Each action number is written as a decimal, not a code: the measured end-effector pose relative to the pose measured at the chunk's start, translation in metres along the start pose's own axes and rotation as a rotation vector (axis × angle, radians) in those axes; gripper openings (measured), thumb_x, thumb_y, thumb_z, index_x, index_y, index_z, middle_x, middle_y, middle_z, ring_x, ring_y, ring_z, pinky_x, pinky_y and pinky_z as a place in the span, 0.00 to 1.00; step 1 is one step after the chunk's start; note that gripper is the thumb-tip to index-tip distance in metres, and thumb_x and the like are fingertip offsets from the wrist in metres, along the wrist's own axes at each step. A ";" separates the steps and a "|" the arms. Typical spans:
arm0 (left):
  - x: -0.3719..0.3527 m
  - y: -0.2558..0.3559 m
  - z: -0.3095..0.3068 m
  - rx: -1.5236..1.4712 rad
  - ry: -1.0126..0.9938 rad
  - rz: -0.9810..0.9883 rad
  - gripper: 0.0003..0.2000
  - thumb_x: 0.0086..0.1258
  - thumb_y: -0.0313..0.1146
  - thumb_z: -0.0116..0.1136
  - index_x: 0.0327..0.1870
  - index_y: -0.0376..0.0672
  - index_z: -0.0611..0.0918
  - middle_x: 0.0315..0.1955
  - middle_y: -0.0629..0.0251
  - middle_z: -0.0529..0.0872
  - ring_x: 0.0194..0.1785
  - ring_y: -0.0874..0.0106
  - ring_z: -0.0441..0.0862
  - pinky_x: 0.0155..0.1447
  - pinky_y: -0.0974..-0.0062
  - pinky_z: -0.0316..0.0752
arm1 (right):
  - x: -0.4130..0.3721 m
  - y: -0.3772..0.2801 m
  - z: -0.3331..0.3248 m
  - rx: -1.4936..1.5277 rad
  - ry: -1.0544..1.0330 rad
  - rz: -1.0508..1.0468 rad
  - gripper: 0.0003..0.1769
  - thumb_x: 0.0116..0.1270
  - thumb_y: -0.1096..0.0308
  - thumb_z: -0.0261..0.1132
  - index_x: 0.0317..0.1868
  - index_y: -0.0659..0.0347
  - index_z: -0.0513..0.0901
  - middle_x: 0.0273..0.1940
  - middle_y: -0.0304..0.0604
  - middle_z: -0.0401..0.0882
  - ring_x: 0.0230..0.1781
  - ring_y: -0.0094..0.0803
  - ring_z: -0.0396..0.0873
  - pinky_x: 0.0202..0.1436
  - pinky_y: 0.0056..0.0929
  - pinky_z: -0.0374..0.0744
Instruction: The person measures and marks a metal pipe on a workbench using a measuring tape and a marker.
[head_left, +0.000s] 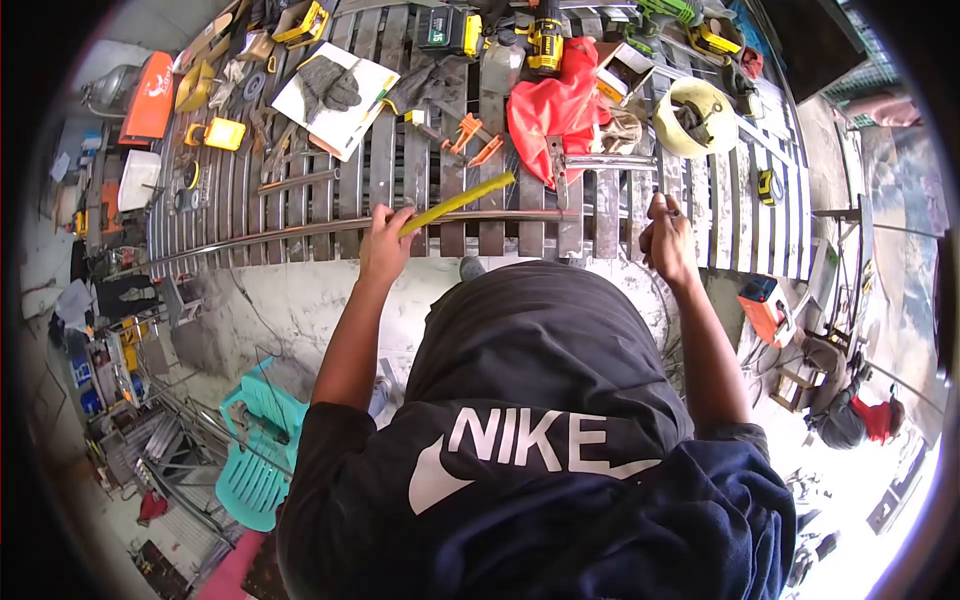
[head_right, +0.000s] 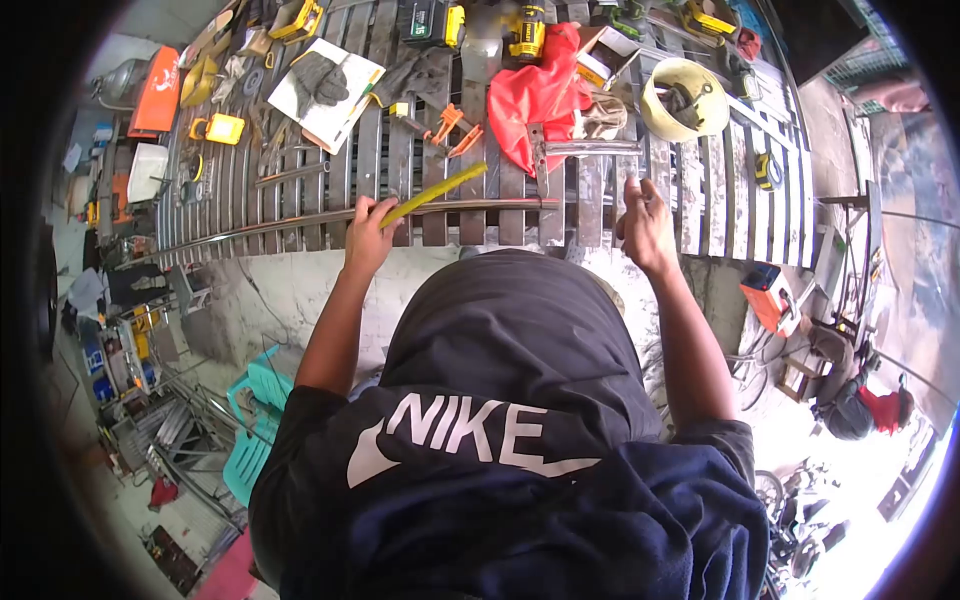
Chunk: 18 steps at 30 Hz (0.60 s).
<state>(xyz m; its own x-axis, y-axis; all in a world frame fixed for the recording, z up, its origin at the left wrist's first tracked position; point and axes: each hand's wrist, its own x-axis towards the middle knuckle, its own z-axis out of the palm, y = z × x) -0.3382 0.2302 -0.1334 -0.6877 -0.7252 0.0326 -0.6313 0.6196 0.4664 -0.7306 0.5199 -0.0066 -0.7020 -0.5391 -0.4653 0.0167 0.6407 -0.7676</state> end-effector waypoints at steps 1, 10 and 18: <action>0.000 -0.004 0.001 -0.012 0.001 0.009 0.17 0.72 0.33 0.76 0.60 0.50 0.88 0.51 0.60 0.79 0.46 0.52 0.89 0.48 0.53 0.84 | 0.000 0.007 -0.001 0.054 0.006 -0.052 0.28 0.91 0.43 0.50 0.43 0.61 0.78 0.19 0.39 0.76 0.18 0.25 0.74 0.26 0.32 0.71; 0.007 -0.002 -0.005 0.071 -0.084 0.015 0.18 0.72 0.33 0.75 0.62 0.53 0.87 0.55 0.63 0.79 0.48 0.53 0.89 0.48 0.53 0.85 | 0.003 0.013 -0.004 -0.106 0.108 -0.268 0.28 0.91 0.47 0.50 0.47 0.66 0.82 0.31 0.45 0.78 0.30 0.28 0.74 0.39 0.37 0.77; 0.009 0.017 -0.014 0.035 -0.050 0.044 0.18 0.75 0.38 0.74 0.63 0.50 0.87 0.55 0.61 0.79 0.50 0.54 0.89 0.50 0.55 0.84 | 0.003 0.001 0.004 0.202 0.009 -0.405 0.10 0.88 0.66 0.61 0.55 0.64 0.73 0.37 0.41 0.78 0.28 0.21 0.76 0.32 0.25 0.78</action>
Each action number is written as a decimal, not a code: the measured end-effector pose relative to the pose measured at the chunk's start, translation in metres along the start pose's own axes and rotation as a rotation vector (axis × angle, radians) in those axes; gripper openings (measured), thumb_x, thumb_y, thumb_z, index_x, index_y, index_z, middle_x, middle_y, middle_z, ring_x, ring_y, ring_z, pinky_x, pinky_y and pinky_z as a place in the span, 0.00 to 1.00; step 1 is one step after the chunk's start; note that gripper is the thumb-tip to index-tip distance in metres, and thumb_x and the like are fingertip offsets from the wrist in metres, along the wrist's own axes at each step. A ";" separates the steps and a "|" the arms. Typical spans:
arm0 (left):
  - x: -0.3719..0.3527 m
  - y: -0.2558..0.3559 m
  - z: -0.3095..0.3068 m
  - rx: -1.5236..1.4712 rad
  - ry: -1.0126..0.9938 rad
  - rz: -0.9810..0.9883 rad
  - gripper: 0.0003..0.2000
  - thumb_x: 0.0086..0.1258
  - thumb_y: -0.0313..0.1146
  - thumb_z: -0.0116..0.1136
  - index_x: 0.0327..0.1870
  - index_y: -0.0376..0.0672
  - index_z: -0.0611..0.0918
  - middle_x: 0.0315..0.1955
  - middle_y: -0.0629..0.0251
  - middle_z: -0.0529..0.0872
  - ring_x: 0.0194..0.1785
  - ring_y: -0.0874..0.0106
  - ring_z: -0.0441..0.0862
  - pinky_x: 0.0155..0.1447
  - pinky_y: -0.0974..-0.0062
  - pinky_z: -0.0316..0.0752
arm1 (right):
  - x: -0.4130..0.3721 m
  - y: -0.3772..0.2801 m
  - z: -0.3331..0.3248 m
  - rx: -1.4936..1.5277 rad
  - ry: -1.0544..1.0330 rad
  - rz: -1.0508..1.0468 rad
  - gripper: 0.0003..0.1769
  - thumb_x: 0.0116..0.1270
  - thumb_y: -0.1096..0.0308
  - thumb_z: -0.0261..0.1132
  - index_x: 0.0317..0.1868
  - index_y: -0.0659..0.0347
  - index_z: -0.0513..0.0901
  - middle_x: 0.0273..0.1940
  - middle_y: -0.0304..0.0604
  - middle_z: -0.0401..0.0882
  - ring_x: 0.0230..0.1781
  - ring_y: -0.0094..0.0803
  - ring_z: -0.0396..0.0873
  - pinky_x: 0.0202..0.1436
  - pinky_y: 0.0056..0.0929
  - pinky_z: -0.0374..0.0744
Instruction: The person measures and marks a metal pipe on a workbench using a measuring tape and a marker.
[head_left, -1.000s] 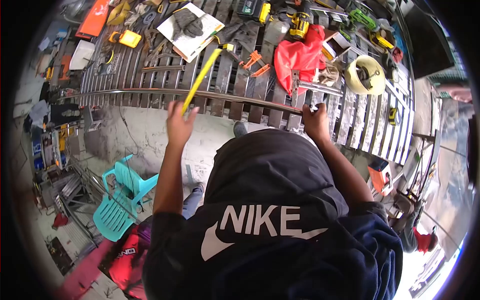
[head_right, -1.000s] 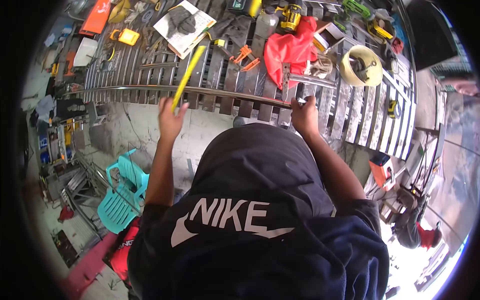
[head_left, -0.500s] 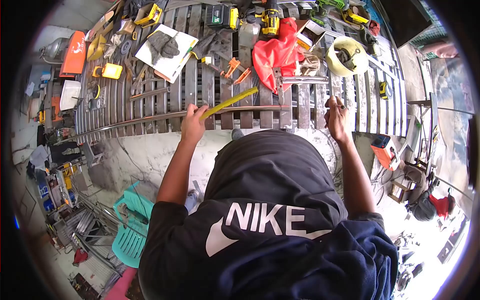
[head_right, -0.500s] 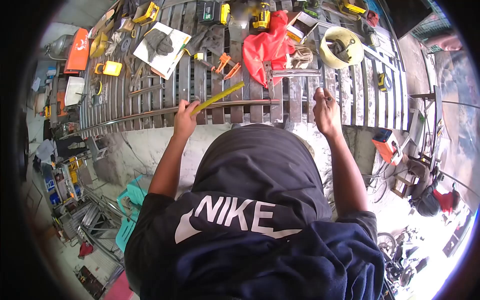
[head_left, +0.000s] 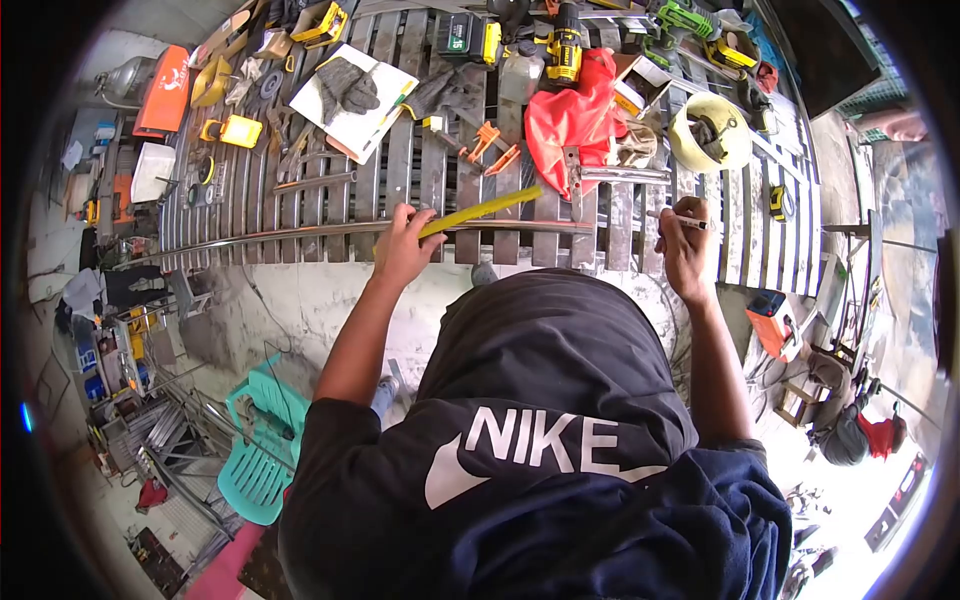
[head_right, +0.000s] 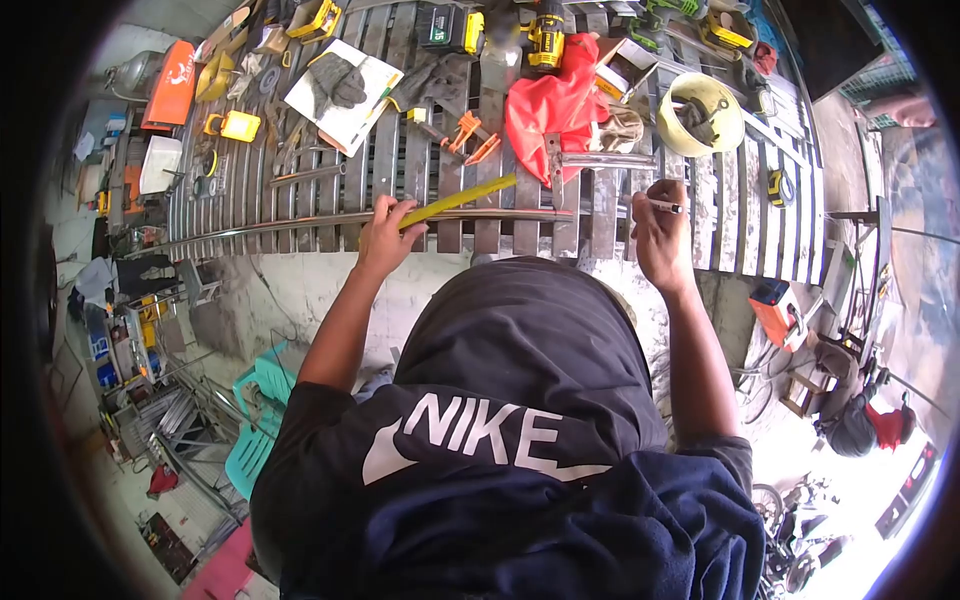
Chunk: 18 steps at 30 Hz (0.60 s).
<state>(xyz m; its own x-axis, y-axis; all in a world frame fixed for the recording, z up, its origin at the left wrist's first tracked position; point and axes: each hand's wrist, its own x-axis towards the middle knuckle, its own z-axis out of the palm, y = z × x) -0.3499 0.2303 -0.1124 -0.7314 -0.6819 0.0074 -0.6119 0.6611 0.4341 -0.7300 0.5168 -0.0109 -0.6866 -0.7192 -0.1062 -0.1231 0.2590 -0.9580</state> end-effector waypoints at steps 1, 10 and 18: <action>0.003 0.008 -0.004 0.022 -0.002 0.012 0.17 0.76 0.39 0.72 0.63 0.49 0.87 0.55 0.61 0.79 0.51 0.54 0.88 0.51 0.54 0.84 | 0.000 -0.008 0.004 0.015 0.006 -0.034 0.10 0.86 0.67 0.64 0.54 0.65 0.74 0.36 0.40 0.79 0.28 0.21 0.76 0.32 0.25 0.78; 0.059 0.021 0.017 0.295 -0.002 0.270 0.22 0.85 0.47 0.60 0.72 0.48 0.83 0.63 0.57 0.79 0.64 0.55 0.83 0.74 0.47 0.68 | 0.021 -0.006 0.004 0.183 -0.021 0.035 0.12 0.84 0.65 0.70 0.50 0.68 0.84 0.35 0.40 0.87 0.28 0.22 0.81 0.34 0.26 0.82; 0.064 0.067 0.018 0.178 0.179 0.274 0.20 0.85 0.45 0.60 0.71 0.49 0.83 0.63 0.60 0.80 0.67 0.57 0.81 0.77 0.41 0.61 | 0.022 -0.018 -0.005 0.347 -0.018 0.051 0.14 0.86 0.62 0.68 0.44 0.66 0.87 0.35 0.40 0.88 0.29 0.22 0.83 0.36 0.27 0.82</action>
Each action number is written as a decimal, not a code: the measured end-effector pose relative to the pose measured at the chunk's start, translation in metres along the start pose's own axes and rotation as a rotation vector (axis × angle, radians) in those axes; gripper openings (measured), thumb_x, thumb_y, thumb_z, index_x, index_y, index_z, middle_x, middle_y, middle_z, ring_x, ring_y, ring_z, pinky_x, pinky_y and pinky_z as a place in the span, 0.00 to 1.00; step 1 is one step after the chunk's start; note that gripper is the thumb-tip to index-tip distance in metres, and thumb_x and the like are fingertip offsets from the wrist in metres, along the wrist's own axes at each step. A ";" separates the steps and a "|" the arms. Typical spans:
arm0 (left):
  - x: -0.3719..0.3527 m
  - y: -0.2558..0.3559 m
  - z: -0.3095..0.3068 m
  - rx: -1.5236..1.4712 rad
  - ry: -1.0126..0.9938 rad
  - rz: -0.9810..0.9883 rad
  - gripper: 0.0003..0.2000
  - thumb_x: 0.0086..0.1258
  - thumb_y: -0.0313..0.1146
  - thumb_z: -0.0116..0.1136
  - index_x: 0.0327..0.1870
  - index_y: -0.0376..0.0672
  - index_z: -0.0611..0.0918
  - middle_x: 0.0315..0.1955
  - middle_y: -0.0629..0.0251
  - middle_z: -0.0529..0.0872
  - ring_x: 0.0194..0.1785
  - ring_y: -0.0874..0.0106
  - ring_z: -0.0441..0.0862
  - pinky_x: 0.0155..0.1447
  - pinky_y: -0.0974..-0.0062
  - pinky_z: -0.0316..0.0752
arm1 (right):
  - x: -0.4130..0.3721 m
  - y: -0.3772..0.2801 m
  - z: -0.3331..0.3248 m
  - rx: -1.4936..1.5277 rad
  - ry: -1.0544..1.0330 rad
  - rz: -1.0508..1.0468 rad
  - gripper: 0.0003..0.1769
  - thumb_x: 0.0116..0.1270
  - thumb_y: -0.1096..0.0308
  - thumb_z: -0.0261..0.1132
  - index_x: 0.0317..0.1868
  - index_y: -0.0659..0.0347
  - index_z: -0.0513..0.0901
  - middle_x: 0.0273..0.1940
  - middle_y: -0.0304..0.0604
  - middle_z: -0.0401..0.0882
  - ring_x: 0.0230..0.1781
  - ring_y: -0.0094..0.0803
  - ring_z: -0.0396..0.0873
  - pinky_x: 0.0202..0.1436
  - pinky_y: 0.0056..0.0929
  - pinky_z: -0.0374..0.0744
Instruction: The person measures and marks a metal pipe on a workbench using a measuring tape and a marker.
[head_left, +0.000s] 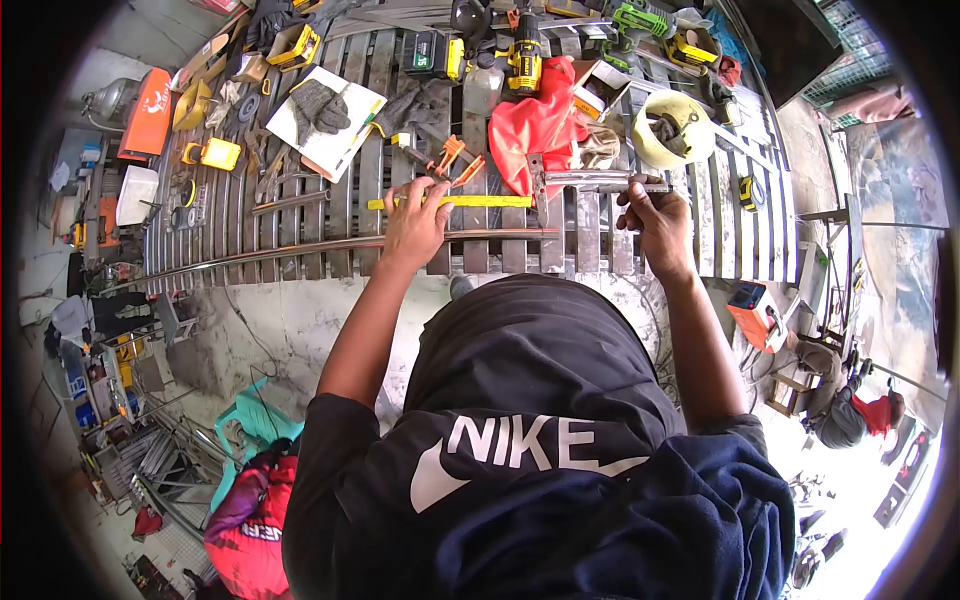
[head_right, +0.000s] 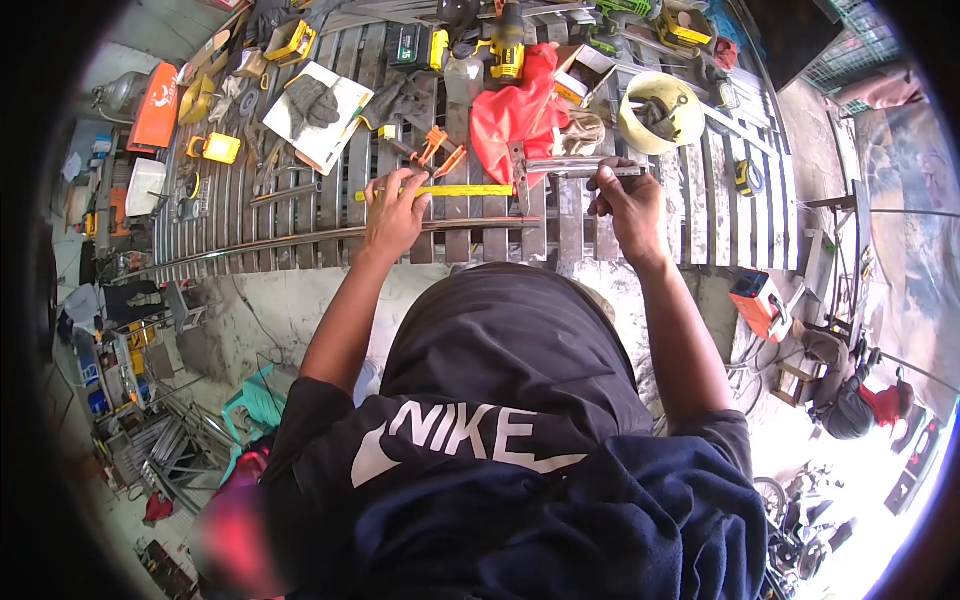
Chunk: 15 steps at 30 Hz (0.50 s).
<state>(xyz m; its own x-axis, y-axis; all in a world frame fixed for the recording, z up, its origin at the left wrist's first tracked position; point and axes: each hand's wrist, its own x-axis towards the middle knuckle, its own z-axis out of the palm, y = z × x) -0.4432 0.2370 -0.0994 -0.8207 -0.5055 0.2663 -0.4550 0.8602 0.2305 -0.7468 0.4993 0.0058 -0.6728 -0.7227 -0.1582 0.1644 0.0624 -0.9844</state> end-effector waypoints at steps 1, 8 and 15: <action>-0.001 0.005 -0.002 0.002 0.014 0.002 0.19 0.85 0.44 0.60 0.70 0.50 0.84 0.63 0.61 0.81 0.65 0.57 0.81 0.75 0.40 0.63 | -0.001 -0.003 -0.004 -0.079 0.022 0.017 0.15 0.85 0.61 0.68 0.45 0.67 0.88 0.35 0.40 0.88 0.30 0.23 0.83 0.37 0.27 0.83; -0.047 0.020 0.024 -0.147 0.021 0.086 0.10 0.75 0.40 0.71 0.52 0.52 0.88 0.53 0.69 0.83 0.59 0.65 0.84 0.73 0.45 0.66 | 0.013 0.019 -0.033 -0.214 0.031 0.063 0.19 0.87 0.57 0.67 0.56 0.70 0.87 0.38 0.42 0.87 0.30 0.23 0.82 0.38 0.26 0.83; -0.114 0.035 0.027 -0.176 0.039 -0.018 0.09 0.72 0.35 0.70 0.50 0.50 0.89 0.50 0.65 0.84 0.59 0.59 0.83 0.72 0.47 0.66 | 0.028 0.042 -0.065 -0.030 0.032 0.137 0.14 0.88 0.61 0.66 0.57 0.67 0.86 0.39 0.41 0.87 0.30 0.21 0.77 0.37 0.25 0.79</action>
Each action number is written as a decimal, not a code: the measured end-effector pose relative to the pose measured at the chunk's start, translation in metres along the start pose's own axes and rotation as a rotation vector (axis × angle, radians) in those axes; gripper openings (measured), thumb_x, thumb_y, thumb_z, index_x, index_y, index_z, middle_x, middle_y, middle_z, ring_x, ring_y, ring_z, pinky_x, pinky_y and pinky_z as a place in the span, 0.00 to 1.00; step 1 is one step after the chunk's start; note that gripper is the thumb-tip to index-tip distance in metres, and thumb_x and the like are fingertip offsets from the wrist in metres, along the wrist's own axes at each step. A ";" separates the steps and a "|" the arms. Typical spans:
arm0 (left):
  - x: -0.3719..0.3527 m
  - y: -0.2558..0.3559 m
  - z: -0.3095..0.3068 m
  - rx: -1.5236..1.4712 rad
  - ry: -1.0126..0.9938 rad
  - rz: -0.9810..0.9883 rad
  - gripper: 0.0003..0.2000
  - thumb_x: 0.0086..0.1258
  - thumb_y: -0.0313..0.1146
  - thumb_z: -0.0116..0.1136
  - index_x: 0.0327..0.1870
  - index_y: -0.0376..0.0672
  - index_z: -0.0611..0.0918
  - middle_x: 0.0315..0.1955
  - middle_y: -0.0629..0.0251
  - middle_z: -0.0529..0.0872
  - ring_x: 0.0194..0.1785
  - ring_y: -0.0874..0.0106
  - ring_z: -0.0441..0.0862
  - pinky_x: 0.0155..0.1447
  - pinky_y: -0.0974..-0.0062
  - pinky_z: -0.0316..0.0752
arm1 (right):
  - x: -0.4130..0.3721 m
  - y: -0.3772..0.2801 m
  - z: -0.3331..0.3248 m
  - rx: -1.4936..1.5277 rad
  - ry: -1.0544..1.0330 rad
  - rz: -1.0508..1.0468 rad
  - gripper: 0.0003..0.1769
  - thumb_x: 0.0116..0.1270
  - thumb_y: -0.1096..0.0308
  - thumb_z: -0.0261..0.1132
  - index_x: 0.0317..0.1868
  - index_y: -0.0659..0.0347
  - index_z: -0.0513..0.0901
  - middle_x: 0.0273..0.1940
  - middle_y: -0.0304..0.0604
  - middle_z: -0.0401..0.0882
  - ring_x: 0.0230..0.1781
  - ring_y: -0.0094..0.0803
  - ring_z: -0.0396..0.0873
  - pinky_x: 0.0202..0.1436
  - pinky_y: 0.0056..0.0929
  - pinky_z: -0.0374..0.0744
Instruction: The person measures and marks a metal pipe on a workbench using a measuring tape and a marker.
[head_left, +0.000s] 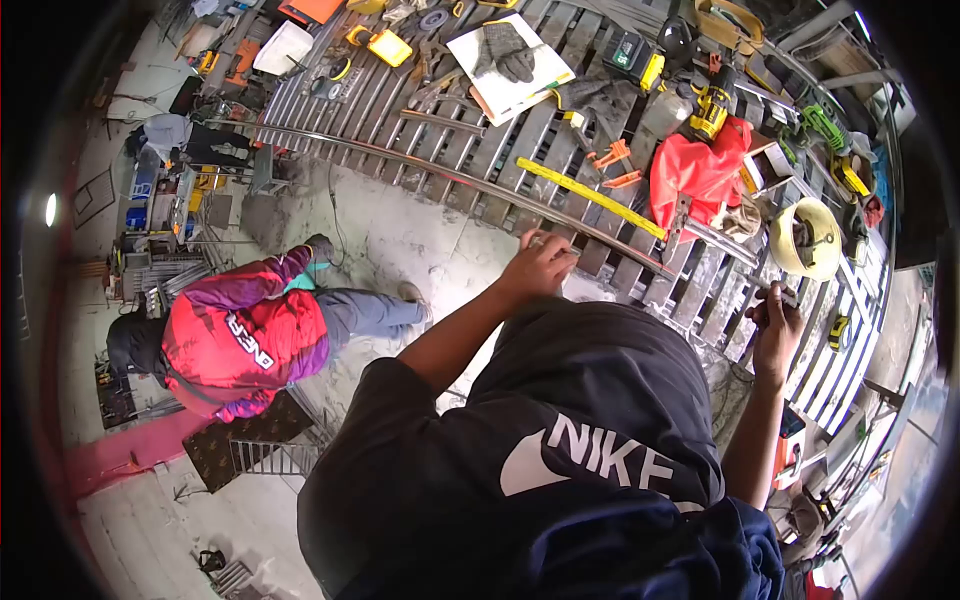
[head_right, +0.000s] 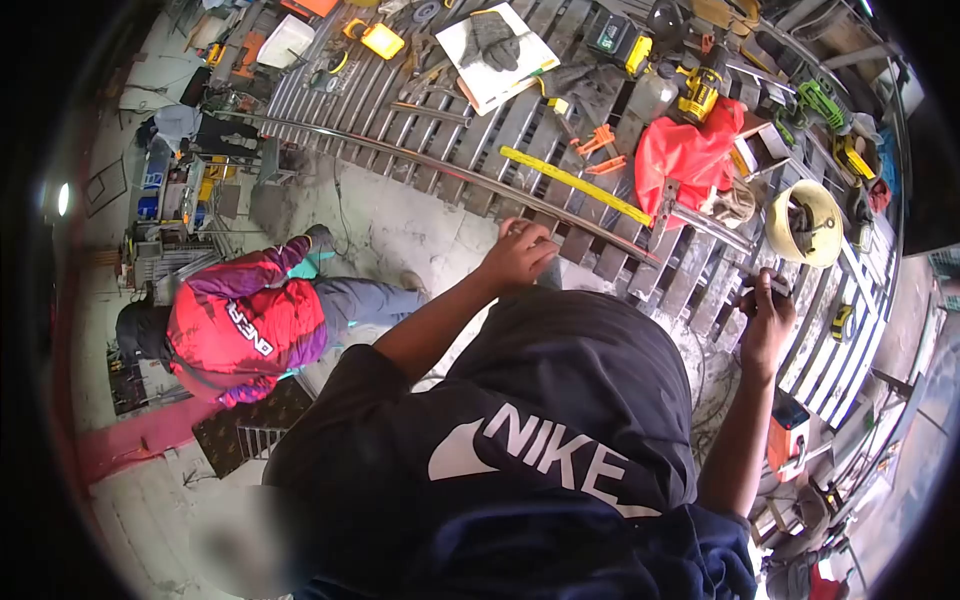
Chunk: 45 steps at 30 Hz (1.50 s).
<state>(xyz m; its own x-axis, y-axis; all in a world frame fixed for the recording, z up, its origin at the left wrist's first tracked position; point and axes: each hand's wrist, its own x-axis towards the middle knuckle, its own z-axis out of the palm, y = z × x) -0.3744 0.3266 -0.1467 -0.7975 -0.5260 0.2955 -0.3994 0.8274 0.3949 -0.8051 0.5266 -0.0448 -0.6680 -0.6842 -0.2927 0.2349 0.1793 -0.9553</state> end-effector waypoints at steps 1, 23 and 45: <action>-0.009 0.004 -0.006 0.016 -0.014 -0.027 0.09 0.71 0.33 0.69 0.50 0.49 0.89 0.50 0.64 0.83 0.59 0.59 0.83 0.71 0.46 0.67 | 0.001 -0.002 -0.003 0.008 0.007 0.009 0.15 0.87 0.61 0.66 0.56 0.67 0.86 0.39 0.41 0.87 0.30 0.21 0.77 0.36 0.25 0.78; -0.298 0.083 0.011 -0.205 -0.848 -1.125 0.17 0.82 0.44 0.59 0.50 0.39 0.91 0.52 0.45 0.92 0.62 0.47 0.87 0.66 0.52 0.82 | 0.053 -0.079 -0.164 0.030 0.193 -0.102 0.20 0.86 0.57 0.67 0.41 0.67 0.87 0.28 0.38 0.81 0.27 0.23 0.76 0.40 0.28 0.82; -0.456 -0.102 0.038 -0.356 -0.595 -1.016 0.09 0.75 0.36 0.66 0.42 0.42 0.92 0.37 0.51 0.94 0.46 0.55 0.93 0.51 0.57 0.87 | -0.338 0.208 -0.137 -0.539 0.064 0.823 0.10 0.86 0.66 0.63 0.57 0.63 0.84 0.37 0.52 0.93 0.22 0.37 0.88 0.22 0.40 0.85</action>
<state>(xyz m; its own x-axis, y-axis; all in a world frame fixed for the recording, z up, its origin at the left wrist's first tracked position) 0.0126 0.4892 -0.3549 -0.3153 -0.6508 -0.6907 -0.8878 -0.0548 0.4569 -0.6271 0.8918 -0.1497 -0.4814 -0.1647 -0.8609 0.3009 0.8914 -0.3388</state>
